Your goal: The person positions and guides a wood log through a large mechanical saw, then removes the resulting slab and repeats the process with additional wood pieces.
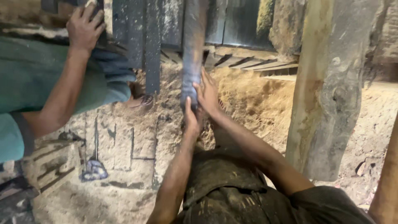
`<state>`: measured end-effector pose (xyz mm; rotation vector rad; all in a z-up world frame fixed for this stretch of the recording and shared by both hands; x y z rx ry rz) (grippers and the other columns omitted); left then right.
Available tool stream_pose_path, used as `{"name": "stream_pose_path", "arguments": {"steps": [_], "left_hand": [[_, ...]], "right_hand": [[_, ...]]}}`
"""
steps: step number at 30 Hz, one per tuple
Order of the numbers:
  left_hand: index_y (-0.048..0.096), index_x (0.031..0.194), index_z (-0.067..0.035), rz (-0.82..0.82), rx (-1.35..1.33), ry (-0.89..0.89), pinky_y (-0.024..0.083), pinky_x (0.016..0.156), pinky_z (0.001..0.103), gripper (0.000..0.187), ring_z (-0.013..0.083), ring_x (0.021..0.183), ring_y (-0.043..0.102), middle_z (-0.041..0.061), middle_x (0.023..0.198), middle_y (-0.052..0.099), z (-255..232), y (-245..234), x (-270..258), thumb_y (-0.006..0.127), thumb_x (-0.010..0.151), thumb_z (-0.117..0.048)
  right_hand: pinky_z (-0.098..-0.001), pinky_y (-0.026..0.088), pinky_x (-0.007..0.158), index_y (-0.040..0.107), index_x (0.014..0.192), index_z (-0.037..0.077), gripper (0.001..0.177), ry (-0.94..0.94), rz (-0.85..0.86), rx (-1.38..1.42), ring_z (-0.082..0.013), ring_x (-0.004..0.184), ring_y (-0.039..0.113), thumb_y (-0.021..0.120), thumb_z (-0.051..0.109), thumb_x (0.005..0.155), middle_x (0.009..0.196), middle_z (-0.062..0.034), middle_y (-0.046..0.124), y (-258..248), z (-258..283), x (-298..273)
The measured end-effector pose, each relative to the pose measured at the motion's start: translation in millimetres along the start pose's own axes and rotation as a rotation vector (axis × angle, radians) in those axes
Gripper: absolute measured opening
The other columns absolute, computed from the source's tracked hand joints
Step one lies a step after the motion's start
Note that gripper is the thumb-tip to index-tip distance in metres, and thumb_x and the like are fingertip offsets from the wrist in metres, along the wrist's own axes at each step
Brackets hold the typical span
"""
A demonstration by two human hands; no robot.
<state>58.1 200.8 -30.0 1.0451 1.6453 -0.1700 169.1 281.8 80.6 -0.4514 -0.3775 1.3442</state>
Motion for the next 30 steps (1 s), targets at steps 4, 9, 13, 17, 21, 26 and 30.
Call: {"name": "stream_pose_path", "arguments": {"steps": [4, 9, 13, 17, 21, 26, 30], "left_hand": [[0.037, 0.154, -0.001, 0.363, 0.066, 0.262, 0.049, 0.112, 0.042, 0.091, 0.0237, 0.130, 0.057, 0.011, 0.145, 0.055, -60.2, 93.4, 52.7, 0.062, 0.093, -0.063], [0.000, 0.163, -0.018, 0.048, 0.651, 0.055, 0.030, 0.117, 0.057, 0.099, 0.0327, 0.138, 0.050, 0.013, 0.160, 0.037, -73.1, 100.5, 22.9, 0.041, 0.092, -0.074], [0.037, 0.153, -0.010, 0.249, 0.833, 0.129, 0.050, 0.108, 0.051, 0.074, 0.0301, 0.119, 0.072, 0.016, 0.139, 0.067, -39.3, 48.1, -32.0, 0.051, 0.095, -0.055], [0.049, 0.145, -0.007, 0.468, 0.868, 0.098, 0.060, 0.100, 0.046, 0.057, 0.0287, 0.112, 0.072, 0.018, 0.129, 0.071, 15.3, 50.6, -18.0, 0.062, 0.099, -0.038], [0.049, 0.144, -0.006, 0.557, 0.861, 0.053, 0.058, 0.098, 0.040, 0.056, 0.0228, 0.113, 0.070, 0.015, 0.130, 0.069, 52.1, 57.3, 3.5, 0.063, 0.101, -0.040], [0.046, 0.147, -0.005, 0.574, 0.952, -0.033, 0.057, 0.094, 0.045, 0.068, 0.0307, 0.109, 0.068, 0.012, 0.137, 0.063, 66.8, 37.4, -12.0, 0.069, 0.093, -0.039], [0.047, 0.151, -0.006, 0.569, 1.034, 0.064, 0.050, 0.107, 0.039, 0.068, 0.0235, 0.128, 0.061, 0.014, 0.143, 0.062, 72.6, -55.3, -68.0, 0.074, 0.094, -0.032]], "right_hand": [[-0.0515, 0.035, 0.122, 0.045, 0.156, 0.003, 0.062, -0.108, -0.093, -0.144, -0.0456, 0.143, 0.047, 0.055, 0.040, 0.107, 0.151, -0.0253, 0.053, -0.6, -34.4, 108.5], [-0.0505, 0.031, 0.124, 0.052, 0.149, 0.016, 0.051, 0.014, 0.034, -0.614, -0.0334, 0.150, 0.043, 0.063, 0.043, 0.106, 0.157, -0.0138, 0.054, -85.7, -93.6, 167.0], [-0.0602, 0.027, 0.124, 0.027, 0.166, 0.013, 0.080, 0.047, -0.348, -0.942, -0.0486, 0.152, 0.027, 0.064, 0.050, 0.106, 0.167, -0.0323, 0.020, -209.1, -146.7, 140.8], [-0.0626, 0.025, 0.121, 0.028, 0.165, 0.028, 0.075, 0.321, -0.149, -0.897, -0.0512, 0.148, 0.023, 0.057, 0.060, 0.104, 0.167, -0.0284, 0.015, -233.2, -177.8, 140.7], [-0.0608, 0.026, 0.122, 0.031, 0.163, 0.024, 0.078, 0.208, -0.286, -0.825, -0.0464, 0.150, 0.029, 0.061, 0.060, 0.100, 0.166, -0.0243, 0.021, -182.9, -137.7, 35.9], [-0.0504, 0.031, 0.127, 0.030, 0.158, 0.013, 0.085, 0.429, -0.412, -0.146, -0.0375, 0.149, 0.044, 0.065, 0.058, 0.095, 0.162, -0.0203, 0.040, -120.2, -113.2, -159.0], [-0.0503, 0.024, 0.126, 0.009, 0.166, 0.008, 0.095, 0.407, -0.102, 0.231, -0.0393, 0.154, 0.030, 0.060, 0.055, 0.101, 0.169, -0.0259, 0.025, -65.0, -107.6, -236.1]]}}
Point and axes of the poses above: each hand's wrist, its own x-axis towards the middle knuckle, its own y-axis out of the palm, z = x × y, the point moved 5 cm from there along x, towards the middle knuckle
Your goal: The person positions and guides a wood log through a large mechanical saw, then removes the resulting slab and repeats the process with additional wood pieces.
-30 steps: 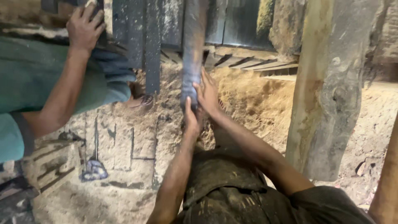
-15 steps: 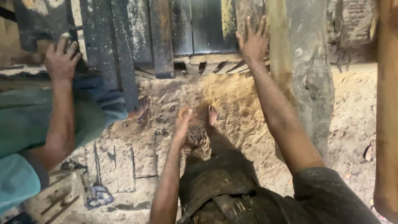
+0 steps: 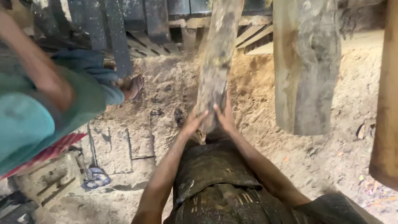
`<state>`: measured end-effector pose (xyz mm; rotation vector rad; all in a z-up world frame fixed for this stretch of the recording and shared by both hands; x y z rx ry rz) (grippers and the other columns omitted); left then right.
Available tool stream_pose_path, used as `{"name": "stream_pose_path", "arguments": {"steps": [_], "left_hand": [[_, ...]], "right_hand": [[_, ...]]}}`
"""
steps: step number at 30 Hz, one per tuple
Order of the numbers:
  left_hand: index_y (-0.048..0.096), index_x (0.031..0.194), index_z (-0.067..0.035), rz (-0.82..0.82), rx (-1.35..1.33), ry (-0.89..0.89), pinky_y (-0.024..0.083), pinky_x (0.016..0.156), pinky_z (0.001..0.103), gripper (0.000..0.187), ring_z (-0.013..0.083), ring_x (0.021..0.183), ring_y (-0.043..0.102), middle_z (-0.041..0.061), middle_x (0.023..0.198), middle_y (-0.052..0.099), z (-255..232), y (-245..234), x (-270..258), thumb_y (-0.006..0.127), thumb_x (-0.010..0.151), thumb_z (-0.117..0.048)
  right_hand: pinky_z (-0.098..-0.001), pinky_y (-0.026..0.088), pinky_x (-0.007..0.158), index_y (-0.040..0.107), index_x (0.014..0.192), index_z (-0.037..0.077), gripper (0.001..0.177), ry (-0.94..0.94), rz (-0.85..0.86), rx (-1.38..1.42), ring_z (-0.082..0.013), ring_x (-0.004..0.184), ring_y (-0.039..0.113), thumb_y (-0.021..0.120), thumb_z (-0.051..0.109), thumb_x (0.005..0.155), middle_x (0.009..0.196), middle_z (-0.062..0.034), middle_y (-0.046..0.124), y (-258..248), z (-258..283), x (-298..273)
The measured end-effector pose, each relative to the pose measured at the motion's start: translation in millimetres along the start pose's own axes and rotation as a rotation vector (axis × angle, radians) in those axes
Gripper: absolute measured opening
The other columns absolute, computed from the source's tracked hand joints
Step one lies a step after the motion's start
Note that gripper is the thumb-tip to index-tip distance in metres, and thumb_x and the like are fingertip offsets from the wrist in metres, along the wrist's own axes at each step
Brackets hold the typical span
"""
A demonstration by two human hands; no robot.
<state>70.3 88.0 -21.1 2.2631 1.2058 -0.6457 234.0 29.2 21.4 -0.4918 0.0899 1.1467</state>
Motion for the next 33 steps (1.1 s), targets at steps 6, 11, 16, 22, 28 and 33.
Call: {"name": "stream_pose_path", "arguments": {"steps": [6, 11, 16, 22, 28, 33], "left_hand": [[0.049, 0.148, -0.004, 0.009, -0.177, 0.040, 0.051, 0.105, 0.040, 0.062, 0.0223, 0.124, 0.061, 0.013, 0.137, 0.065, 42.2, -7.0, -74.1, 0.071, 0.097, -0.031], [0.053, 0.143, -0.005, -0.113, -0.086, 0.110, 0.053, 0.102, 0.036, 0.055, 0.0199, 0.119, 0.065, 0.011, 0.130, 0.069, -0.1, -18.1, -28.3, 0.070, 0.098, -0.031], [0.051, 0.143, -0.005, -0.154, -0.094, 0.017, 0.059, 0.096, 0.039, 0.060, 0.0216, 0.111, 0.068, 0.012, 0.124, 0.070, -35.8, -20.1, 1.9, 0.072, 0.094, -0.032], [0.051, 0.145, -0.003, -0.073, -0.242, 0.100, 0.059, 0.092, 0.038, 0.060, 0.0217, 0.109, 0.067, 0.014, 0.127, 0.070, -60.2, -21.3, 9.9, 0.073, 0.096, -0.031], [0.051, 0.143, -0.001, -0.203, -0.073, 0.010, 0.061, 0.099, 0.039, 0.065, 0.0277, 0.111, 0.074, 0.020, 0.128, 0.072, -112.4, -31.7, 51.5, 0.075, 0.092, -0.034], [0.045, 0.150, 0.001, -0.248, -0.078, -0.090, 0.055, 0.099, 0.048, 0.072, 0.0295, 0.123, 0.063, 0.025, 0.144, 0.055, -152.0, -41.2, 97.9, 0.066, 0.099, -0.046]], "right_hand": [[-0.0490, 0.028, 0.127, 0.015, 0.168, 0.009, 0.092, 0.016, 0.054, -0.059, -0.0381, 0.152, 0.036, 0.056, 0.056, 0.101, 0.166, -0.0253, 0.034, 20.6, 5.3, -62.4], [-0.0498, 0.029, 0.122, 0.014, 0.168, 0.009, 0.091, -0.023, 0.017, -0.095, -0.0400, 0.152, 0.034, 0.051, 0.057, 0.099, 0.169, -0.0261, 0.027, 25.1, 18.9, 1.4], [-0.0516, 0.031, 0.125, 0.019, 0.167, 0.010, 0.099, 0.006, 0.021, -0.062, -0.0399, 0.151, 0.042, 0.049, 0.072, 0.095, 0.166, -0.0228, 0.035, 26.5, 31.7, 46.9], [-0.0570, 0.028, 0.128, 0.017, 0.167, 0.010, 0.097, -0.054, -0.001, -0.065, -0.0433, 0.155, 0.033, 0.047, 0.073, 0.099, 0.171, -0.0242, 0.025, 26.6, 44.6, 60.0], [-0.0629, 0.032, 0.124, 0.015, 0.167, 0.012, 0.099, -0.024, 0.007, -0.014, -0.0424, 0.153, 0.037, 0.049, 0.074, 0.098, 0.171, -0.0231, 0.026, 29.6, 65.4, 123.9], [-0.0658, 0.036, 0.118, 0.014, 0.167, 0.015, 0.106, -0.015, -0.004, 0.073, -0.0430, 0.152, 0.038, 0.050, 0.077, 0.090, 0.170, -0.0218, 0.026, 30.3, 74.0, 206.7]]}}
Point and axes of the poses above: each hand's wrist, its own x-axis towards the middle knuckle, its own y-axis out of the palm, z = x × y, the point moved 5 cm from there along x, towards the middle knuckle
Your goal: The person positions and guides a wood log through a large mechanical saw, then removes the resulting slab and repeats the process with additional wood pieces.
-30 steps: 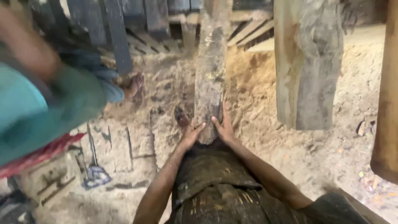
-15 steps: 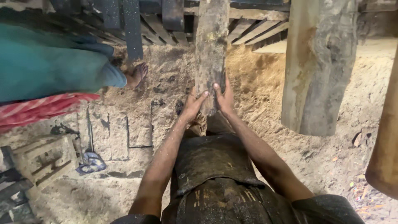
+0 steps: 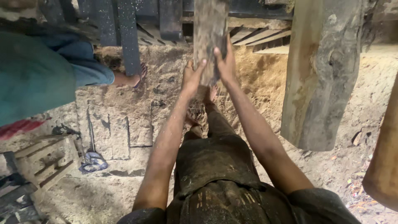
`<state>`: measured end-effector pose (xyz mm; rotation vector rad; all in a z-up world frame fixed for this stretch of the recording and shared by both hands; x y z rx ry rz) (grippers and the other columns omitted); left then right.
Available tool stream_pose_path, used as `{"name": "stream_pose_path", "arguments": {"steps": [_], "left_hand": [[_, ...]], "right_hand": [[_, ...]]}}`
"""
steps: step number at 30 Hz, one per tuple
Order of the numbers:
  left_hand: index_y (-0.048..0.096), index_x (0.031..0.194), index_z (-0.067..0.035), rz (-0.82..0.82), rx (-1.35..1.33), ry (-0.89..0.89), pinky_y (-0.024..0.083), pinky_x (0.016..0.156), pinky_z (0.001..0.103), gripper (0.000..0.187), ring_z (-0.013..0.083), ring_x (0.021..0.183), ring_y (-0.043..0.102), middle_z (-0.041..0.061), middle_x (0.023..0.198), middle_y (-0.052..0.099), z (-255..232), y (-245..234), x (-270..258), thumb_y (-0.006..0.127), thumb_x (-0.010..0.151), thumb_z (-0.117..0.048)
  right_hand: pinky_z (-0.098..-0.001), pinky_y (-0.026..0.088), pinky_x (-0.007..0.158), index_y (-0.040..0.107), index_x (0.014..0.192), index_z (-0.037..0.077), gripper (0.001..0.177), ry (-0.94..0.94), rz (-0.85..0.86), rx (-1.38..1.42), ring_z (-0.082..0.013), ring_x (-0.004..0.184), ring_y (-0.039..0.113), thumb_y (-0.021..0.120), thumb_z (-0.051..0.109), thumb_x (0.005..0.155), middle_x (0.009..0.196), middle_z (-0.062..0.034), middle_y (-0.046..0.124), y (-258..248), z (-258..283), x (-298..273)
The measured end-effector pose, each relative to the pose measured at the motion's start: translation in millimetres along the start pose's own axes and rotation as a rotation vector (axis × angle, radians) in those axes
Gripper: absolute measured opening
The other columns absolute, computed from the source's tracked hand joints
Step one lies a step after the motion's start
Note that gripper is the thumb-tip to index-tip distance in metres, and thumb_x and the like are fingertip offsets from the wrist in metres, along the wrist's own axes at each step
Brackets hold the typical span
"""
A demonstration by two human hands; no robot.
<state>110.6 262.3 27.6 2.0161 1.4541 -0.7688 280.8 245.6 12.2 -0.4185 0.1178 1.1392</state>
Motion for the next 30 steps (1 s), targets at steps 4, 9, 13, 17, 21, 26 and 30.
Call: {"name": "stream_pose_path", "arguments": {"steps": [4, 9, 13, 17, 21, 26, 30], "left_hand": [[0.028, 0.149, -0.002, 0.007, -0.328, -0.069, 0.062, 0.099, 0.042, 0.075, 0.0337, 0.116, 0.072, 0.025, 0.145, 0.052, 12.3, 10.3, 6.0, 0.067, 0.094, -0.035], [0.060, 0.133, 0.010, -0.017, -0.438, 0.077, 0.066, 0.086, 0.035, 0.046, 0.0265, 0.103, 0.075, 0.023, 0.120, 0.070, 40.3, 18.8, 3.2, 0.067, 0.096, -0.016], [0.066, 0.126, 0.004, -0.019, -0.494, 0.061, 0.065, 0.078, 0.031, 0.032, 0.0208, 0.091, 0.074, 0.014, 0.108, 0.074, 48.2, 22.0, 17.4, 0.068, 0.099, -0.012], [0.065, 0.125, 0.005, 0.000, -0.612, 0.138, 0.065, 0.079, 0.034, 0.029, 0.0244, 0.095, 0.074, 0.017, 0.110, 0.072, 9.2, 29.1, 46.4, 0.070, 0.100, -0.010], [0.065, 0.126, 0.005, -0.063, -0.517, 0.187, 0.064, 0.088, 0.037, 0.036, 0.0267, 0.105, 0.077, 0.021, 0.120, 0.074, -42.8, 36.9, 65.1, 0.069, 0.098, -0.017], [0.058, 0.136, -0.006, -0.053, -0.298, 0.133, 0.064, 0.091, 0.040, 0.042, 0.0245, 0.108, 0.076, 0.016, 0.128, 0.071, -54.9, 35.3, 23.4, 0.061, 0.099, -0.027], [0.060, 0.137, -0.007, -0.048, -0.199, 0.043, 0.066, 0.088, 0.040, 0.043, 0.0239, 0.103, 0.075, 0.015, 0.127, 0.071, -9.6, 30.1, -25.7, 0.062, 0.098, -0.025]], "right_hand": [[-0.0666, 0.024, 0.123, 0.017, 0.168, 0.014, 0.100, -0.015, -0.047, -0.155, -0.0461, 0.158, 0.022, 0.054, 0.072, 0.095, 0.171, -0.0256, 0.019, -6.9, 15.2, 51.4], [-0.0643, 0.010, 0.127, 0.017, 0.164, 0.004, 0.083, -0.321, 0.139, -0.887, -0.0428, 0.159, 0.011, 0.053, 0.042, 0.100, 0.171, -0.0243, 0.009, -2.8, 35.9, -32.2], [-0.0625, 0.006, 0.127, 0.022, 0.162, 0.001, 0.070, -0.279, 0.191, -0.963, -0.0358, 0.158, 0.012, 0.052, 0.031, 0.106, 0.170, -0.0226, 0.007, 1.7, 37.0, -53.7], [-0.0592, 0.004, 0.127, 0.024, 0.159, -0.001, 0.065, -0.276, 0.160, -0.978, -0.0363, 0.158, 0.012, 0.050, 0.028, 0.108, 0.169, -0.0238, 0.009, 5.1, 47.6, -3.7], [-0.0566, 0.005, 0.130, 0.024, 0.163, 0.000, 0.061, -0.268, 0.071, -0.863, -0.0322, 0.160, 0.016, 0.049, 0.022, 0.111, 0.171, -0.0227, 0.011, 5.8, 56.6, 49.1], [-0.0555, 0.006, 0.130, 0.025, 0.162, 0.002, 0.066, -0.302, 0.038, -0.860, -0.0325, 0.159, 0.018, 0.057, 0.022, 0.107, 0.170, -0.0190, 0.011, 5.5, 64.7, 128.4], [-0.0554, 0.005, 0.125, 0.026, 0.160, 0.001, 0.068, -0.345, 0.036, -0.865, -0.0354, 0.157, 0.018, 0.058, 0.018, 0.103, 0.168, -0.0220, 0.012, 0.9, 64.5, 178.9]]}}
Point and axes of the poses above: each hand's wrist, its own x-axis towards the middle knuckle, its own y-axis out of the palm, z = x × y, the point moved 5 cm from there along x, towards the middle knuckle
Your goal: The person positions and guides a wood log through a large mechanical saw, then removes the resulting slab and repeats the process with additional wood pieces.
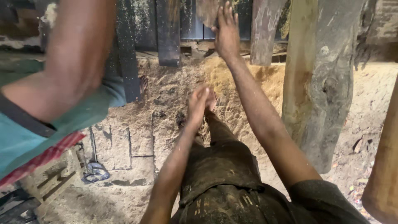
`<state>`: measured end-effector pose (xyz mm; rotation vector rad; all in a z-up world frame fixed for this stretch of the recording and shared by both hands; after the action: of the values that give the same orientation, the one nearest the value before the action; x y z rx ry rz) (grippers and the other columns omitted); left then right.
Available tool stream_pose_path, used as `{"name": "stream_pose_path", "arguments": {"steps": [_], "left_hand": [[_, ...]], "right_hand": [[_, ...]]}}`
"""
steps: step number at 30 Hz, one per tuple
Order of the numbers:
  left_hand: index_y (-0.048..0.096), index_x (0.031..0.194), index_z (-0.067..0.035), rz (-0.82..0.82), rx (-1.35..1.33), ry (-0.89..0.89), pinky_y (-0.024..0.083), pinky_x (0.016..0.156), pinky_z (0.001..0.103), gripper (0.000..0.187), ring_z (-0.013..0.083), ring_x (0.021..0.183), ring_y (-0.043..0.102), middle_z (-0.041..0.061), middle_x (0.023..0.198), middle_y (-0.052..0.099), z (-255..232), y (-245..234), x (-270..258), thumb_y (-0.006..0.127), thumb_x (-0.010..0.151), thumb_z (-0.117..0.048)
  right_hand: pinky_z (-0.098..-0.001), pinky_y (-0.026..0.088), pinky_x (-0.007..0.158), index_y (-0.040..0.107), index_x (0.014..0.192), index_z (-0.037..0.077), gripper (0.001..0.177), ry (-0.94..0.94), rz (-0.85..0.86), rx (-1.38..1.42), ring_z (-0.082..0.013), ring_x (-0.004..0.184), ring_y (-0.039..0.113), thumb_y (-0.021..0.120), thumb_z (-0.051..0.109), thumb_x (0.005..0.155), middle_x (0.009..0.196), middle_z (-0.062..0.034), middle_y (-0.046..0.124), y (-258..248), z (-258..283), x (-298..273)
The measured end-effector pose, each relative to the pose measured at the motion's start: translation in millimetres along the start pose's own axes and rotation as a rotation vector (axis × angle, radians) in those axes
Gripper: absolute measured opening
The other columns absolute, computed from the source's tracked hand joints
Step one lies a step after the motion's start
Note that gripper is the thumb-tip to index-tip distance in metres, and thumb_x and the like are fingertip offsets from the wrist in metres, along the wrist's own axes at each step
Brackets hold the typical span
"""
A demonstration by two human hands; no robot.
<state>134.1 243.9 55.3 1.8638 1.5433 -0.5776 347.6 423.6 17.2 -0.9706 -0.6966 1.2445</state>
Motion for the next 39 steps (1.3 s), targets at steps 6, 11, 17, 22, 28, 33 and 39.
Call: {"name": "stream_pose_path", "arguments": {"steps": [6, 11, 17, 22, 28, 33, 39], "left_hand": [[0.061, 0.137, -0.005, -0.010, -0.062, -0.109, 0.066, 0.087, 0.033, 0.041, 0.0205, 0.100, 0.077, 0.015, 0.117, 0.076, 79.9, -29.3, -30.1, 0.062, 0.101, -0.025], [0.060, 0.137, -0.004, 0.017, -0.133, -0.088, 0.063, 0.085, 0.033, 0.040, 0.0190, 0.098, 0.074, 0.012, 0.116, 0.075, 116.3, -44.8, -35.6, 0.063, 0.102, -0.023], [0.059, 0.138, -0.004, 0.033, -0.115, -0.063, 0.063, 0.087, 0.033, 0.042, 0.0191, 0.100, 0.073, 0.012, 0.118, 0.074, 116.3, -60.6, -50.9, 0.062, 0.101, -0.024], [0.058, 0.139, -0.004, 0.124, 0.033, 0.010, 0.063, 0.092, 0.032, 0.041, 0.0188, 0.106, 0.074, 0.011, 0.121, 0.073, 112.2, -52.5, -57.0, 0.060, 0.103, -0.023], [0.051, 0.147, -0.001, 0.349, 0.154, 0.051, 0.056, 0.091, 0.037, 0.054, 0.0249, 0.106, 0.066, 0.019, 0.127, 0.070, 133.5, -24.1, -47.7, 0.065, 0.101, -0.027], [0.048, 0.150, -0.005, 0.317, 0.553, 0.000, 0.051, 0.105, 0.042, 0.073, 0.0259, 0.125, 0.062, 0.016, 0.139, 0.064, 203.3, -78.9, -115.6, 0.072, 0.093, -0.045], [0.042, 0.151, -0.008, 0.455, 0.342, -0.088, 0.051, 0.107, 0.034, 0.064, 0.0181, 0.126, 0.063, 0.008, 0.140, 0.063, 290.8, -147.0, -234.9, 0.067, 0.097, -0.031]], "right_hand": [[-0.0513, 0.025, 0.133, 0.052, 0.151, 0.006, 0.051, 0.003, -0.058, -0.013, -0.0382, 0.143, 0.051, 0.070, 0.023, 0.106, 0.148, -0.0199, 0.057, -6.1, -7.5, 52.3], [-0.0507, 0.040, 0.120, 0.053, 0.146, 0.005, 0.063, -0.067, -0.167, 0.222, -0.0424, 0.137, 0.052, 0.083, 0.038, 0.101, 0.147, -0.0217, 0.057, -51.2, -4.9, 40.1], [-0.0651, 0.025, 0.121, 0.029, 0.164, 0.020, 0.084, 0.225, -0.267, -0.199, -0.0507, 0.148, 0.024, 0.073, 0.048, 0.098, 0.161, -0.0303, 0.017, -97.0, -66.6, -55.6], [-0.0779, 0.018, 0.114, 0.027, 0.165, 0.029, 0.067, 0.426, -0.108, -0.203, -0.0485, 0.150, 0.018, 0.055, 0.048, 0.107, 0.164, -0.0306, 0.009, -82.3, -72.4, -98.9], [-0.0584, 0.045, 0.114, 0.026, 0.162, 0.016, 0.077, 0.476, -0.105, 0.204, -0.0438, 0.146, 0.042, 0.055, 0.051, 0.100, 0.169, -0.0232, 0.021, -26.1, -1.9, -292.4], [-0.0583, 0.024, 0.125, -0.015, 0.162, 0.002, 0.118, 0.323, 0.023, 0.769, -0.0453, 0.155, 0.022, 0.067, 0.052, 0.093, 0.172, -0.0302, -0.004, 37.5, 21.7, -427.3], [-0.0457, 0.024, 0.127, -0.020, 0.161, 0.000, 0.113, 0.202, 0.167, 0.710, -0.0415, 0.158, 0.020, 0.068, 0.036, 0.101, 0.171, -0.0333, 0.001, 86.8, 46.8, -575.7]]}}
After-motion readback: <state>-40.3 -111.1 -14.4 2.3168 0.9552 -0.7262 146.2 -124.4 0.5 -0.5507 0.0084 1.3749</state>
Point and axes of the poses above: each hand's wrist, its own x-axis towards the middle knuckle, its own y-axis out of the palm, z = x × y, the point moved 5 cm from there along x, towards the middle knuckle
